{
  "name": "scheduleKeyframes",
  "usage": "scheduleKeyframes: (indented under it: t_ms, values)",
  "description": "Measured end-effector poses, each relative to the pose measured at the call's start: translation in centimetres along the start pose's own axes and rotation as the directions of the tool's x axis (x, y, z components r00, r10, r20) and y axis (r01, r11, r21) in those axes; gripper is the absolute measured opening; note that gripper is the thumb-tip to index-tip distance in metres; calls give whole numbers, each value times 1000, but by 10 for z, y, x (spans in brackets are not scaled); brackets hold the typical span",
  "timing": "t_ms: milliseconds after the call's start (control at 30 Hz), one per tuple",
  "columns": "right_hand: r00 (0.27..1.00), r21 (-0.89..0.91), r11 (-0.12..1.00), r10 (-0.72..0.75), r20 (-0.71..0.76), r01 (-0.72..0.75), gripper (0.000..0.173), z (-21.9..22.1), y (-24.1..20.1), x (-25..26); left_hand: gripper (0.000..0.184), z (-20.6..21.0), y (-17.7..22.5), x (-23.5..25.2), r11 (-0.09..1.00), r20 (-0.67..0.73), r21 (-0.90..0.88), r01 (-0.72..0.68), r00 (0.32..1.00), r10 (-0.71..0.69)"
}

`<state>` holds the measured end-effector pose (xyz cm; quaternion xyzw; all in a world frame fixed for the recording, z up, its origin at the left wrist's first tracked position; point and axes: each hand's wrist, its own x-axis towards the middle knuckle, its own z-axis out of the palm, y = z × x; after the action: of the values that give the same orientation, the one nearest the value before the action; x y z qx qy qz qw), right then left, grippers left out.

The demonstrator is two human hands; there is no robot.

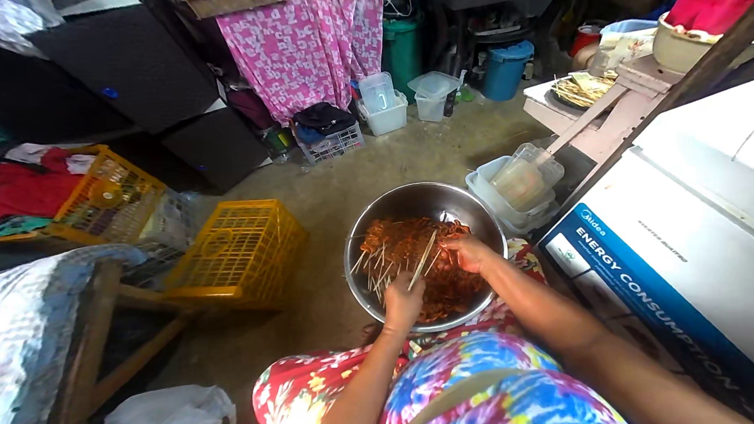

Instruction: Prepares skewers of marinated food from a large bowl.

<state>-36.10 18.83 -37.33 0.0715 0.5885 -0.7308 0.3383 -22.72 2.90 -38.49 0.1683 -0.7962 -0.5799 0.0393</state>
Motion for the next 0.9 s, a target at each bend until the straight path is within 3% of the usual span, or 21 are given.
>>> scheduleKeyframes:
  t_ms: [400,500,567,667,767,900]
  values:
    - [985,-208,973,-69,158,101,5,8,6,-9,13,1,1,-1,1000,-19,-4,-8,1000,8]
    - [957,-317,927,-115,267,199,6,1,11,-3,14,2,2,-2,998,-104,-60,-20,994,14]
    - [962,-342,913,-147,230,221,14,-2,10,0,15,1,3,-3,993,-180,-117,-12,984,-9]
    - [984,-121,976,-174,48,179,20,-4,3,1,14,0,2,-2,989,-185,-147,5,982,-32]
    - [983,151,973,-166,-72,176,19,-6,-2,5,13,0,2,-1,996,-68,-94,2,998,-9]
    - [975,119,970,-203,-94,214,18,-5,-1,5,13,0,3,-3,999,17,-43,1,1000,0]
